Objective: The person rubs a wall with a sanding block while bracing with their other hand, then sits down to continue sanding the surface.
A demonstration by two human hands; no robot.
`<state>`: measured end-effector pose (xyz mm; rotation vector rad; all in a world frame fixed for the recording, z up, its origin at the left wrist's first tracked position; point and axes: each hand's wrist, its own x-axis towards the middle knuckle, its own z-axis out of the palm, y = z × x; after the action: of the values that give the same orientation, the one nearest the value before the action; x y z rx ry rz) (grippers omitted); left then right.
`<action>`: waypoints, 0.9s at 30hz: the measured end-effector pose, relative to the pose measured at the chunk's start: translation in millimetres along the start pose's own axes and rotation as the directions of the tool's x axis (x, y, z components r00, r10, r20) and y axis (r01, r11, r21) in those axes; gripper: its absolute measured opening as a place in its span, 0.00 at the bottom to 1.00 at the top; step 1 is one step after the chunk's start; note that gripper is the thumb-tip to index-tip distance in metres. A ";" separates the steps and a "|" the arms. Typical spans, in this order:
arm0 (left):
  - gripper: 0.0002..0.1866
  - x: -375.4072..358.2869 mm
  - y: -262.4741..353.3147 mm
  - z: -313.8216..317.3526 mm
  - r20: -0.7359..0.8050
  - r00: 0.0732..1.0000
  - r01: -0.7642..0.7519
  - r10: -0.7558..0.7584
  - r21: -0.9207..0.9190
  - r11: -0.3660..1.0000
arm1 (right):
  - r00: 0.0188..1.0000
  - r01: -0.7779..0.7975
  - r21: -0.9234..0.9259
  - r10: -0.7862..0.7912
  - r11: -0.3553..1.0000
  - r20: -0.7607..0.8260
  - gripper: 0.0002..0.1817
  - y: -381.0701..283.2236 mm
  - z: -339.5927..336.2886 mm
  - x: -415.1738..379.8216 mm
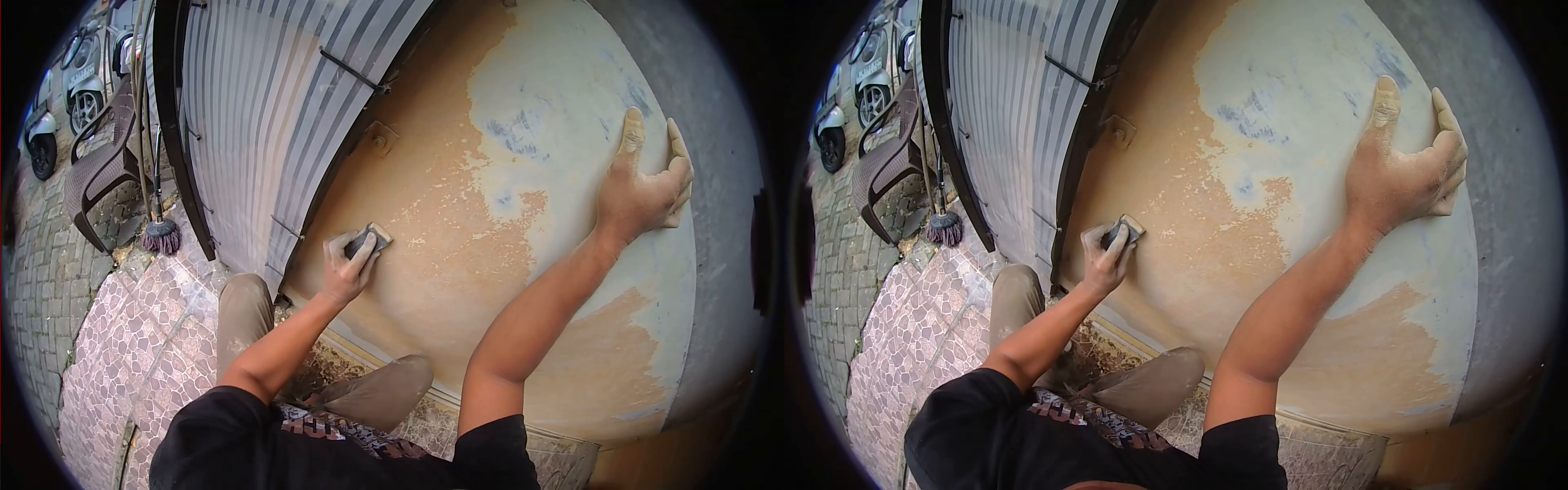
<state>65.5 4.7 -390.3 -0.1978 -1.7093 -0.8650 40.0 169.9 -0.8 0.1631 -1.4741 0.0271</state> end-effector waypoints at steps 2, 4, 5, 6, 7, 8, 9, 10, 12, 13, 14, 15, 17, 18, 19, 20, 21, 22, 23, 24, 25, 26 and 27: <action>0.27 2.1 -0.5 8.9 -0.004 0.999 0.039 -0.039 -0.024 0.999 | 1.000 0.000 -0.018 0.000 1.000 0.003 0.31 -0.4 2.6 0.0; 0.27 43.3 20.5 2.0 -0.032 0.997 0.064 -0.066 -0.072 0.995 | 1.000 -0.009 -0.021 0.009 1.000 0.018 0.31 -1.6 0.6 -1.0; 0.28 74.5 29.1 3.8 -0.062 0.997 0.041 -0.048 -0.106 0.993 | 1.000 -0.018 -0.021 0.019 1.000 0.010 0.31 -2.9 1.6 0.9; 0.28 107.1 40.5 4.2 -0.100 0.994 0.020 -0.034 -0.133 0.991 | 1.000 -0.021 -0.020 0.021 1.000 0.013 0.31 -3.4 1.0 1.2; 0.28 130.1 46.2 5.3 -0.097 0.995 0.022 -0.035 -0.131 0.991 | 0.999 -0.032 0.000 0.032 0.999 0.032 0.33 -3.5 -0.5 1.2; 0.28 149.0 49.7 6.6 -0.133 0.991 -0.017 -0.002 -0.145 0.989 | 0.998 -0.043 0.019 0.042 0.999 0.049 0.34 -3.9 -1.7 0.8; 0.28 155.0 52.2 6.8 -0.170 0.985 -0.051 0.024 -0.159 0.986 | 0.998 -0.039 0.018 0.038 0.999 0.056 0.34 -4.2 -3.4 -0.3; 0.29 143.6 50.6 7.4 -0.164 0.986 -0.020 -0.003 -0.140 0.990 | 0.997 -0.041 0.008 0.040 0.999 0.061 0.34 -4.6 -4.2 -0.4; 0.28 73.1 30.1 13.6 -0.103 0.994 0.038 -0.046 -0.078 0.996 | 0.998 -0.039 0.006 0.039 0.999 0.046 0.34 -4.7 -0.4 2.1; 0.28 20.5 10.5 13.2 -0.045 0.999 0.026 -0.029 -0.050 0.998 | 0.999 -0.020 0.001 0.020 1.000 0.029 0.33 -2.7 0.6 0.7; 0.27 -14.2 -3.8 10.2 0.013 1.000 0.009 -0.008 -0.023 1.000 | 1.000 -0.004 -0.006 0.004 1.000 0.008 0.32 -1.3 1.4 0.2; 0.27 -16.3 -1.2 4.1 0.010 1.000 0.003 -0.003 -0.026 1.000 | 1.000 -0.004 -0.009 0.004 1.000 0.001 0.32 -1.3 1.1 -0.1; 0.30 -17.1 1.8 -0.3 0.067 0.997 0.022 -0.024 0.031 0.999 | 1.000 -0.017 -0.001 0.017 1.000 0.011 0.32 -3.0 2.1 0.2; 0.29 5.7 10.2 5.2 0.010 0.999 0.045 -0.045 0.003 0.999 | 0.999 -0.014 -0.007 0.014 1.000 0.029 0.32 -2.3 -0.1 -2.0; 0.28 34.1 20.4 8.7 -0.038 0.998 0.056 -0.057 -0.030 0.998 | 0.999 -0.028 0.004 0.028 1.000 0.030 0.33 -3.0 0.1 -1.2; 0.28 69.1 29.2 9.7 -0.091 0.994 0.057 -0.063 -0.060 0.997 | 0.999 -0.047 0.018 0.046 0.999 0.022 0.35 -4.5 1.5 0.1; 0.28 106.9 40.4 5.3 -0.122 0.992 0.019 -0.029 -0.082 0.996 | 0.998 -0.051 0.019 0.050 0.999 0.031 0.35 -4.6 1.0 0.2; 0.28 133.3 44.5 6.8 -0.152 0.988 -0.012 -0.006 -0.117 0.993 | 0.999 -0.044 0.000 0.044 0.999 0.030 0.35 -4.1 0.9 1.2; 0.28 133.0 40.9 9.2 -0.148 0.989 -0.005 -0.012 -0.115 0.993 | 0.999 -0.035 -0.019 0.035 0.999 0.031 0.35 -3.2 0.7 1.4; 0.28 128.2 38.4 13.5 -0.174 0.985 -0.017 0.000 -0.094 0.995 | 0.999 -0.028 -0.016 0.029 0.999 0.040 0.35 -1.9 0.9 1.0; 0.28 121.3 35.1 19.1 -0.202 0.979 -0.034 0.019 -0.071 0.997 | 0.999 -0.030 -0.011 0.030 0.999 0.042 0.35 -0.8 1.4 0.5; 0.28 86.5 23.8 23.9 -0.211 0.977 -0.036 0.035 0.002 0.999 | 0.999 -0.036 -0.006 0.037 0.999 0.035 0.35 -0.5 2.3 0.8; 0.27 44.6 9.7 21.8 -0.141 0.989 -0.040 0.042 0.022 0.999 | 0.999 -0.035 -0.001 0.035 0.999 0.028 0.35 -1.4 2.4 0.4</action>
<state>39.1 12.1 -347.7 -0.1545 -1.5751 -0.8133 37.8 168.2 -0.4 0.1377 -1.5050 0.0530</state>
